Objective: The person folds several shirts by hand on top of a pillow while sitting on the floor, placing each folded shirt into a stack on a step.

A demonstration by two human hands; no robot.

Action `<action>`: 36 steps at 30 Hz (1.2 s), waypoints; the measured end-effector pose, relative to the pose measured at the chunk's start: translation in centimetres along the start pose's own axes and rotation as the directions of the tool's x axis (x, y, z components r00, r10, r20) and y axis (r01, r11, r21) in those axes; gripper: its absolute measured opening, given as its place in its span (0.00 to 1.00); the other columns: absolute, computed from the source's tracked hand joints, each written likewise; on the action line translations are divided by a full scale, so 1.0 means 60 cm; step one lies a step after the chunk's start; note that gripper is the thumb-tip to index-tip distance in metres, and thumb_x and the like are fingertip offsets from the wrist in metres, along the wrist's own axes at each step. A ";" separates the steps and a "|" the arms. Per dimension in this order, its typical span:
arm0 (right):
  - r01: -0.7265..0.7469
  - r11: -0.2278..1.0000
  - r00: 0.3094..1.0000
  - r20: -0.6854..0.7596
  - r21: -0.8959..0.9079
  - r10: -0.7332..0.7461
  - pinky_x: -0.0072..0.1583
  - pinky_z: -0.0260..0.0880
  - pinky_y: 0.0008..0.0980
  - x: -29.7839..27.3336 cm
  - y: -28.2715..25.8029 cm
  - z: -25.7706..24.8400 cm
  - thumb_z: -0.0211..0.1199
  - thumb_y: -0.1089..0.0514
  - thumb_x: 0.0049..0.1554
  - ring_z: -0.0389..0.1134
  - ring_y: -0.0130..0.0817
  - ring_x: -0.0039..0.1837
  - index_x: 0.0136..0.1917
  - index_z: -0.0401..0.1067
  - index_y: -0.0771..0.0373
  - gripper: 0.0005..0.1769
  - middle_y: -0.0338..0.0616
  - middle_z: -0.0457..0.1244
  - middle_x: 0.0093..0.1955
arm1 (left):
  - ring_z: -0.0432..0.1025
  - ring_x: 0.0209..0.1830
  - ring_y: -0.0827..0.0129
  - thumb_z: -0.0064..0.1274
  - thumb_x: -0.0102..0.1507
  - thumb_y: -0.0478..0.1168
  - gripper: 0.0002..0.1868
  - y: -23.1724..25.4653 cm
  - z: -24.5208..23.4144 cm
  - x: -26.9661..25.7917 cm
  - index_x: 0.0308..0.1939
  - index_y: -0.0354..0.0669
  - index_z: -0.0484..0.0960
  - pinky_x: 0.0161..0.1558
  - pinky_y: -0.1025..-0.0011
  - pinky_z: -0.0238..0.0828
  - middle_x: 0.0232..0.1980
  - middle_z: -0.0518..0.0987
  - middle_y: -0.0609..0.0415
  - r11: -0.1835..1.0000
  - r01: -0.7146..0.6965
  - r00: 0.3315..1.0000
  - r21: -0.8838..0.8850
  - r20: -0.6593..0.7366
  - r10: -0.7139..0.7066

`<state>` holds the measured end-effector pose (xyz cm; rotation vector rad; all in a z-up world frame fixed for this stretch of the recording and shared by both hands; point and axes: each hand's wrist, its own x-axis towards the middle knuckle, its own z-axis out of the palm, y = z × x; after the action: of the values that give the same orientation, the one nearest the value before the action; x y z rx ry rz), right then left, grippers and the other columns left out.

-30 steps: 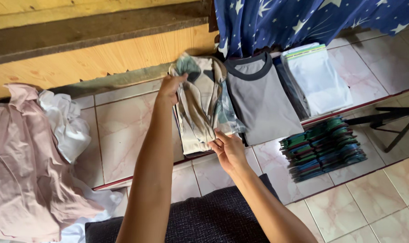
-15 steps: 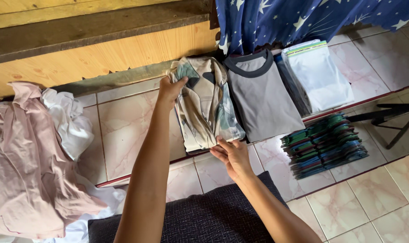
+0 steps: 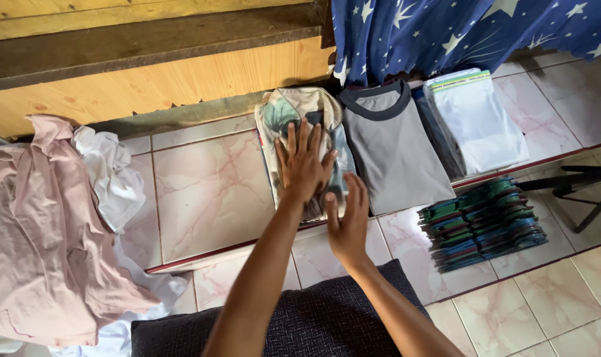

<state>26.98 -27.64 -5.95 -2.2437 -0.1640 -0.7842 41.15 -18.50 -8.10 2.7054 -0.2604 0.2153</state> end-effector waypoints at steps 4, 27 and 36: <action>-0.107 0.993 0.990 0.100 0.048 0.102 0.67 0.64 0.47 -0.025 0.040 0.020 0.53 0.52 0.68 0.63 0.53 0.70 0.72 0.62 0.72 0.26 0.63 0.60 0.69 | 0.33 0.85 0.49 0.32 0.67 0.70 0.42 -0.001 0.023 0.007 0.80 0.56 0.55 0.77 0.36 0.25 0.86 0.44 0.50 0.999 0.035 0.999 -0.021 -0.008 -0.036; -0.118 0.986 0.948 0.308 0.117 0.077 0.46 0.74 0.35 0.138 0.116 0.089 0.62 0.67 0.54 0.75 0.42 0.43 0.49 0.80 0.65 0.10 0.54 0.71 0.42 | 0.80 0.33 0.56 0.58 0.64 0.33 0.08 -0.056 -0.048 0.029 0.43 0.39 0.74 0.37 0.64 0.76 0.34 0.85 0.47 0.592 0.025 0.987 -0.805 -0.073 -0.141; -0.353 0.928 0.916 0.248 0.122 0.316 0.46 0.71 0.39 0.115 0.085 0.070 0.66 0.59 0.60 0.73 0.46 0.42 0.48 0.77 0.69 0.09 0.55 0.69 0.41 | 0.74 0.50 0.45 0.51 0.61 0.30 0.14 -0.033 -0.059 -0.022 0.51 0.37 0.70 0.50 0.52 0.71 0.51 0.78 0.40 0.827 -0.274 0.940 -0.490 -0.319 0.123</action>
<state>36.31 -29.22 -7.28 -2.1190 0.0506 -0.3187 39.91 -15.07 -5.89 2.0650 -0.4491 0.4987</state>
